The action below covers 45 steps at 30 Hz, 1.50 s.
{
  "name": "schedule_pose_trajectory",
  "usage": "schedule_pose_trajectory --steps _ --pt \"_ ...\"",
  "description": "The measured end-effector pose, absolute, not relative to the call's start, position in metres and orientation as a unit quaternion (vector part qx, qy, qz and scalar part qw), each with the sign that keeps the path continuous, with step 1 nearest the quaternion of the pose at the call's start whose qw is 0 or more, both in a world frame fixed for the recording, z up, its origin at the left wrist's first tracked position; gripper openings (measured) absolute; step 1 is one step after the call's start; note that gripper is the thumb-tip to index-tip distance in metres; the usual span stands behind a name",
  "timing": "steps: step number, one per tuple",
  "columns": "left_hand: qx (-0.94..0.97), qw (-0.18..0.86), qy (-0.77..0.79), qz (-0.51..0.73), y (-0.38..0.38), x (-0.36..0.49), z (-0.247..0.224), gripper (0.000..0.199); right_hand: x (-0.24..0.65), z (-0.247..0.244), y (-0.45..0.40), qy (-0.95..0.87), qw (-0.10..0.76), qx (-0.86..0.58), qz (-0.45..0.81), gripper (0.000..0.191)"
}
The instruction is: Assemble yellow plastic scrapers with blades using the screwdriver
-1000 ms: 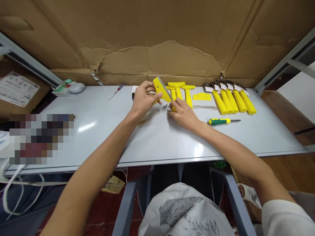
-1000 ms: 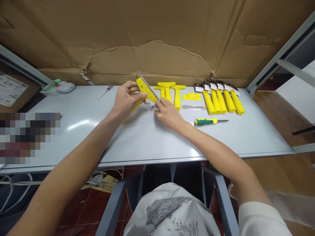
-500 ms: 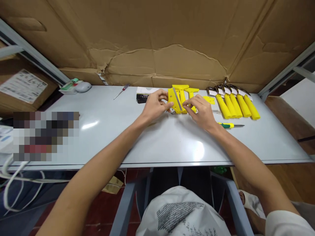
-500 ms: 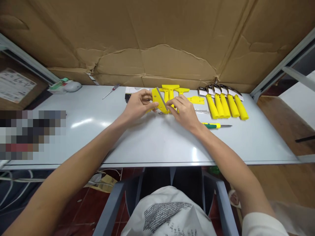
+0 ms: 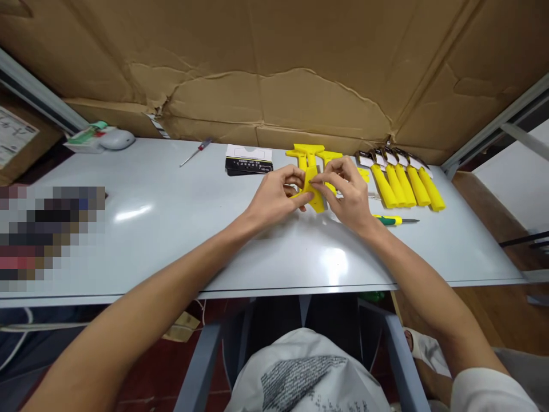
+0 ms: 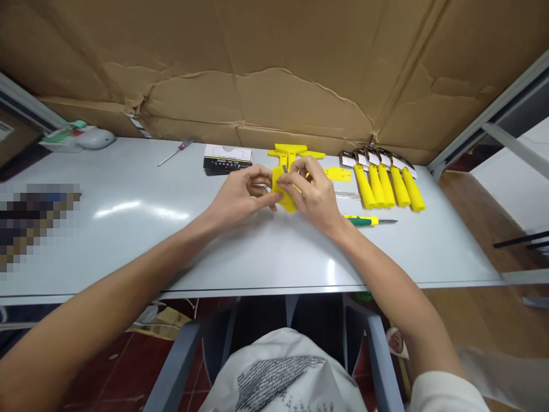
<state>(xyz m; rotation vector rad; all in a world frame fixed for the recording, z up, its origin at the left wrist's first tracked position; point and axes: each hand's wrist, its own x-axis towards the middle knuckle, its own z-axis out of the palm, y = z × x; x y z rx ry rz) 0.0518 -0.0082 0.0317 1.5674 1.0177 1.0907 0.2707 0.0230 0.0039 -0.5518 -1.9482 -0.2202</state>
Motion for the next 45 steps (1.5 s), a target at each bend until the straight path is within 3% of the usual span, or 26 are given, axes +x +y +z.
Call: schedule_pose_trajectory --steps 6,9,14,16,25,33,40,45 --pt "0.643 0.466 0.406 0.453 -0.007 0.053 0.027 0.052 0.268 0.011 0.010 -0.817 0.510 -0.267 -0.019 0.019" --pt "0.662 0.419 0.405 0.470 -0.006 0.053 0.023 0.047 0.266 0.013 0.008 -0.791 0.529 -0.296 0.082 0.011" --pt "0.684 0.386 0.402 0.470 -0.008 0.053 0.025 0.053 0.265 0.013 0.015 -0.706 0.543 -0.321 0.321 0.051" --pt "0.681 0.404 0.393 0.468 -0.009 0.053 0.027 0.055 0.265 0.013 0.017 -0.692 0.546 -0.308 0.358 0.054" --pt "0.686 0.388 0.410 0.460 -0.012 0.051 0.028 0.048 0.266 0.018 0.013 -0.713 0.530 -0.310 0.337 0.047" --pt "0.683 0.398 0.404 0.462 -0.012 0.052 0.029 0.053 0.265 0.018 0.005 -0.754 0.539 -0.305 0.218 0.014" --pt "0.699 0.367 0.413 0.454 -0.009 0.055 0.018 0.044 0.265 0.016 0.007 -0.749 0.529 -0.315 0.246 0.029" --pt "0.719 0.391 0.383 0.428 -0.010 0.056 0.019 0.039 0.268 0.012 0.018 -0.718 0.553 -0.283 0.312 0.055"
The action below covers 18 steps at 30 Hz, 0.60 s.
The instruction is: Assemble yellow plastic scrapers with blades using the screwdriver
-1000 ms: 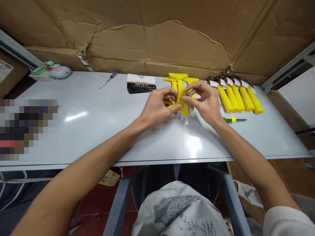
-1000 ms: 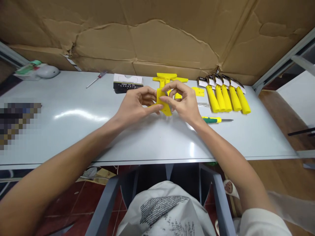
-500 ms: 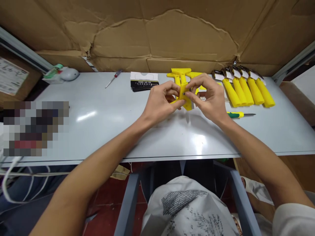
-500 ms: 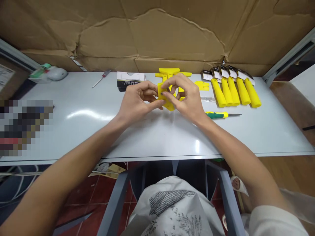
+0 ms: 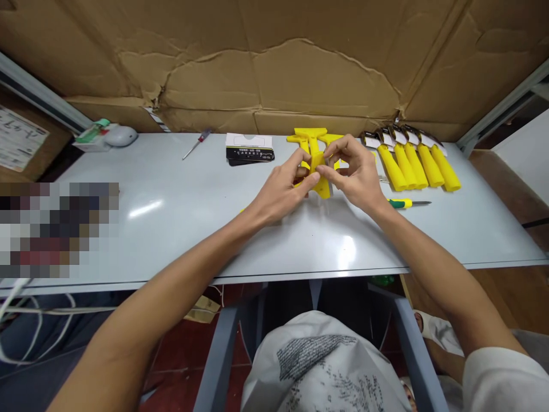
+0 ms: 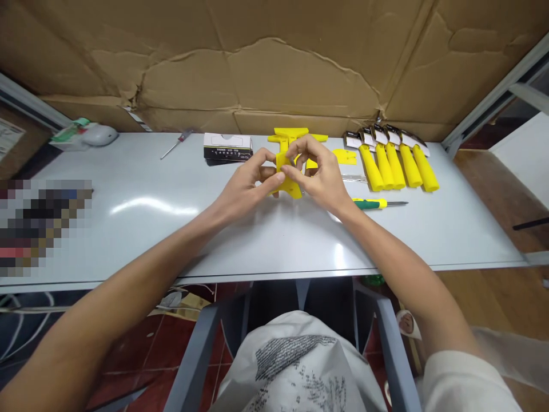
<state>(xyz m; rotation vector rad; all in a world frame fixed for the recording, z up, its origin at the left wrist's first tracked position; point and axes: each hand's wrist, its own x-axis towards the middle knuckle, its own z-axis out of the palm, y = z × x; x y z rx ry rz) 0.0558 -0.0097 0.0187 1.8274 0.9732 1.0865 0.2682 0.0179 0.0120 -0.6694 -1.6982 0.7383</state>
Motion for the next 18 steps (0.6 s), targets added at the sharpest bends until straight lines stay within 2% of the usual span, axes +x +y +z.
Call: schedule_pose_trajectory --steps 3,6,8,11,12,14,17,18 --pt "0.722 0.407 0.378 0.412 -0.010 0.054 0.023 0.045 0.266 0.010 0.023 -0.711 0.538 -0.293 0.346 0.062" --pt "0.715 0.420 0.386 0.403 -0.008 0.053 0.024 0.053 0.270 0.017 0.022 -0.712 0.528 -0.308 0.345 0.056" --pt "0.709 0.407 0.398 0.416 -0.005 0.053 0.024 0.054 0.286 0.031 0.017 -0.748 0.500 -0.328 0.286 0.045" --pt "0.696 0.366 0.425 0.448 -0.001 0.052 0.024 0.045 0.339 0.054 0.005 -0.848 0.360 -0.372 0.114 0.015" --pt "0.690 0.357 0.436 0.455 -0.001 0.052 0.025 0.041 0.362 0.057 0.000 -0.873 0.299 -0.380 0.066 0.015" --pt "0.679 0.343 0.450 0.469 0.000 0.052 0.028 0.035 0.404 0.054 -0.009 -0.886 0.251 -0.386 0.046 0.017" --pt "0.685 0.312 0.447 0.484 0.000 0.053 0.029 0.028 0.443 0.029 -0.019 -0.911 0.129 -0.390 -0.033 0.047" --pt "0.694 0.301 0.444 0.481 0.001 0.053 0.028 0.027 0.448 0.020 -0.021 -0.904 0.108 -0.409 -0.060 0.052"
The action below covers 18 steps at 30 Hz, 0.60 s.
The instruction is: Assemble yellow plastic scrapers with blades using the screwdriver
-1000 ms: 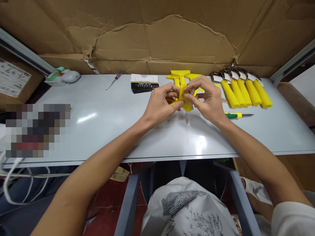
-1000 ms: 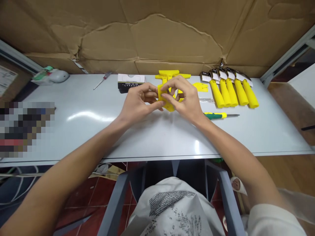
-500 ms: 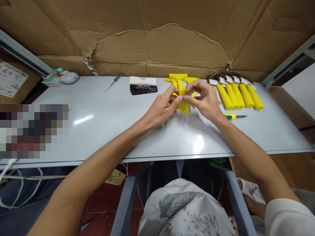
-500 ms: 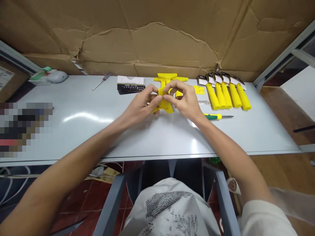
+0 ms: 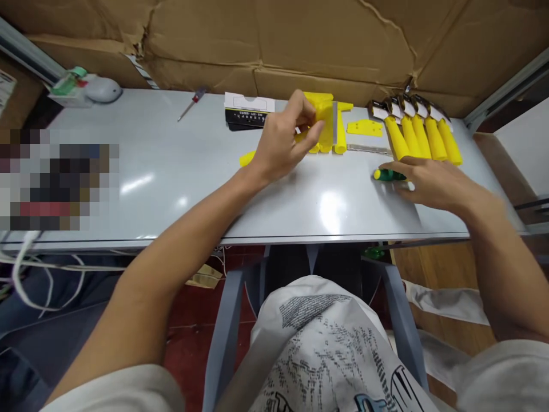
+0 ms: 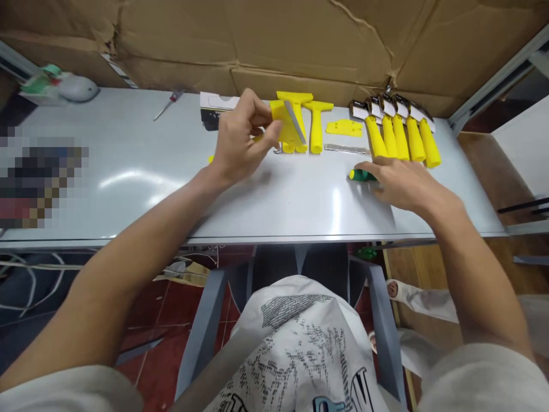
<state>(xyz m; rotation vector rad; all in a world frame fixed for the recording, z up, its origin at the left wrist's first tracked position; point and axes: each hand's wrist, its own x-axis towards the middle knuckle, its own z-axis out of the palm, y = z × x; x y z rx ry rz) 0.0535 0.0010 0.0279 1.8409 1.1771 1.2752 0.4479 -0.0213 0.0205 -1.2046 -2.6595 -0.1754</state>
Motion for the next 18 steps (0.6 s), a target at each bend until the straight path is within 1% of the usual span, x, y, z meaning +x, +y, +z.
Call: schedule_pose_trajectory --steps 2,3,4,5,6,7,8,9,10,11,12,13,14,15,16,18 --pt "0.712 0.294 0.436 0.466 0.004 0.055 0.022 0.028 0.447 0.013 -0.023 -0.882 0.103 -0.451 -0.086 0.040" --pt "0.719 0.298 0.432 0.455 0.006 0.056 0.018 0.029 0.444 0.015 -0.023 -0.871 0.121 -0.468 -0.089 0.034" --pt "0.727 0.303 0.426 0.445 0.008 0.056 0.014 0.030 0.438 0.022 -0.022 -0.862 0.153 -0.476 -0.081 0.035" --pt "0.739 0.302 0.418 0.432 0.010 0.055 0.009 0.031 0.431 0.032 -0.019 -0.855 0.204 -0.473 -0.064 0.043" --pt "0.759 0.289 0.408 0.417 0.013 0.054 0.004 0.031 0.422 0.044 -0.015 -0.844 0.274 -0.458 -0.042 0.053" --pt "0.786 0.262 0.394 0.398 0.016 0.053 -0.001 0.029 0.411 0.056 -0.010 -0.828 0.359 -0.430 -0.011 0.063" --pt "0.818 0.220 0.375 0.377 0.018 0.050 -0.006 0.026 0.398 0.066 -0.003 -0.802 0.455 -0.387 0.021 0.069" --pt "0.848 0.166 0.351 0.360 0.021 0.048 -0.010 0.022 0.384 0.072 0.005 -0.770 0.543 -0.331 0.053 0.064" --pt "0.875 0.101 0.322 0.348 0.023 0.046 -0.015 0.017 0.368 0.075 0.014 -0.741 0.605 -0.279 0.087 0.058" --pt "0.892 0.027 0.289 0.346 0.026 0.044 -0.019 0.014 0.352 0.073 0.023 -0.698 0.677 -0.206 0.111 0.056" --pt "0.900 -0.055 0.251 0.352 0.028 0.042 -0.022 0.014 0.337 0.068 0.032 -0.662 0.714 -0.172 0.148 0.058" --pt "0.897 -0.136 0.211 0.363 0.030 0.041 -0.025 0.015 0.323 0.060 0.039 -0.630 0.736 -0.178 0.174 0.068" --pt "0.886 -0.210 0.174 0.376 0.032 0.041 -0.027 0.017 0.313 0.051 0.044 -0.625 0.720 -0.221 0.203 0.077" --pt "0.871 -0.269 0.142 0.387 0.033 0.042 -0.028 0.018 0.306 0.042 0.047 -0.614 0.711 -0.260 0.224 0.082" --pt "0.857 -0.310 0.120 0.395 0.034 0.043 -0.028 0.018 0.304 0.034 0.048 -0.610 0.694 -0.296 0.241 0.087" --pt "0.840 -0.344 0.102 0.408 0.035 0.045 -0.028 0.017 0.308 0.024 0.047 -0.633 0.632 -0.347 0.282 0.090"
